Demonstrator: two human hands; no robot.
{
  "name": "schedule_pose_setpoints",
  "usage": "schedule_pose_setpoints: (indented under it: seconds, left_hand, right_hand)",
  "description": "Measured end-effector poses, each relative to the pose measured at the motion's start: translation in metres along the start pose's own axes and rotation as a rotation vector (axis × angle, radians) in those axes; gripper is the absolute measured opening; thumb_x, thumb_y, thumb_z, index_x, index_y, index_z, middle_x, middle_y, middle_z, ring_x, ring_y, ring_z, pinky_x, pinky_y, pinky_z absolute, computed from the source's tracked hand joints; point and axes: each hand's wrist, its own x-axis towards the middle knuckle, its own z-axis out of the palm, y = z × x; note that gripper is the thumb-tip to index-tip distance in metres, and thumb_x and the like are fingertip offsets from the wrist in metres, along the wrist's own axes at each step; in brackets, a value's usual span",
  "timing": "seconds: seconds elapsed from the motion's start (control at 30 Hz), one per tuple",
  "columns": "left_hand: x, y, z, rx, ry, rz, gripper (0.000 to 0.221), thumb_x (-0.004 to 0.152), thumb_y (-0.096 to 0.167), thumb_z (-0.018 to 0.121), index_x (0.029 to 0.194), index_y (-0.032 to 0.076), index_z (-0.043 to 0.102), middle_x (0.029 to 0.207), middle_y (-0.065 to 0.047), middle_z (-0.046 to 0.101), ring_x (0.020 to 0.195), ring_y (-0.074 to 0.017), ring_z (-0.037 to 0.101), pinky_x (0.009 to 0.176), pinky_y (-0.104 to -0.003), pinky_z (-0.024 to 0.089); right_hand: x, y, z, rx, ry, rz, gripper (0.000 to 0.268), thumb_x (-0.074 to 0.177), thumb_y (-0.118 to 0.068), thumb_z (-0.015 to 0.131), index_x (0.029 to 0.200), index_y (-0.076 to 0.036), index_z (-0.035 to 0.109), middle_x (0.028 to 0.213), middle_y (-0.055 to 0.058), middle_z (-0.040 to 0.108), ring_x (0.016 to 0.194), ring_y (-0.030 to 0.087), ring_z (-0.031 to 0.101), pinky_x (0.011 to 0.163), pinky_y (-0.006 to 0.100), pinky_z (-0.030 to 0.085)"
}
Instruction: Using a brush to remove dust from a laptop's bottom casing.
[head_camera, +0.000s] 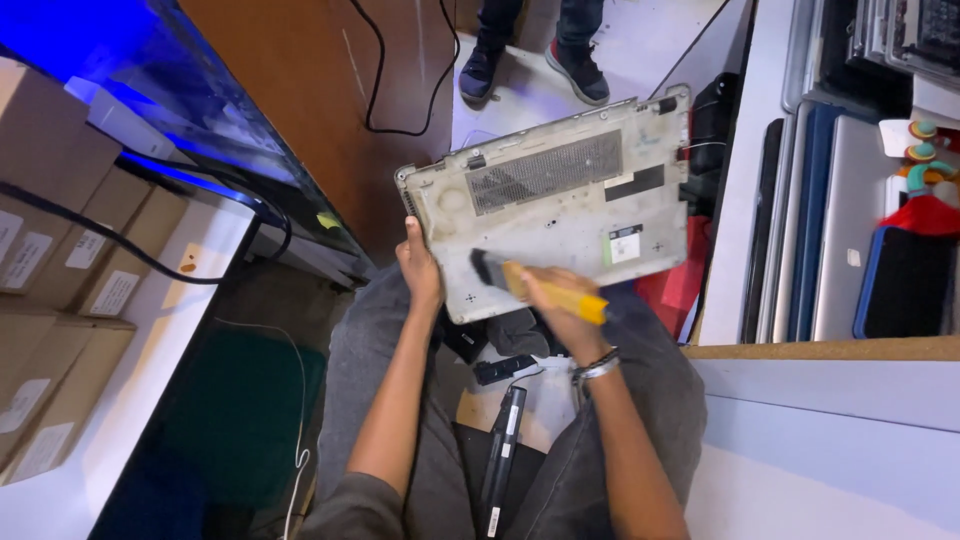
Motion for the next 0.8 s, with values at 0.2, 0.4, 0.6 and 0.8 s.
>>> schedule_pose_setpoints:
  seconds: [0.2,0.4,0.6,0.8]
  left_hand:
    - [-0.006,0.023,0.003,-0.046,-0.051,-0.014,0.064,0.102,0.056,0.053,0.051,0.016,0.055,0.040,0.002,0.049,0.034,-0.0079,0.047,0.039,-0.023,0.036]
    - [0.001,-0.015,0.000,-0.038,-0.077,-0.013,0.063,0.103,0.050,0.055,0.051,0.016,0.055,0.042,0.002,0.050,0.035,-0.0077,0.049,0.039,-0.024,0.037]
    - [0.001,-0.003,-0.004,-0.041,-0.076,0.001,0.064,0.102,0.054,0.054,0.051,0.015,0.055,0.041,0.001,0.048,0.033,-0.0087,0.047,0.037,-0.024,0.035]
    - [0.002,-0.024,-0.004,-0.027,-0.117,0.009,0.063,0.104,0.050,0.054,0.051,0.016,0.054,0.041,0.002,0.047,0.034,-0.0080,0.046,0.037,-0.024,0.035]
  right_hand:
    - [0.007,0.030,-0.085,0.053,0.599,0.344,0.007,0.099,-0.002,0.078,0.093,-0.001,0.074,0.091,0.015,0.074,0.080,0.018,0.066,0.069,0.030,0.052]
    - [0.005,0.061,-0.096,-0.203,0.690,0.259,0.016,0.103,-0.005,0.080,0.106,0.011,0.076,0.086,0.026,0.071,0.071,0.030,0.074,0.052,0.030,0.054]
    - [0.017,0.029,-0.084,0.051,0.563,0.295,0.014,0.098,0.003,0.075,0.109,0.012,0.073,0.082,0.025,0.067,0.063,0.027,0.070,0.054,0.029,0.060]
    - [0.017,0.026,-0.082,0.045,0.535,0.228,0.015,0.095,0.003,0.078,0.109,0.008,0.075,0.083,0.021,0.067,0.064,0.026,0.071,0.052,0.028,0.056]
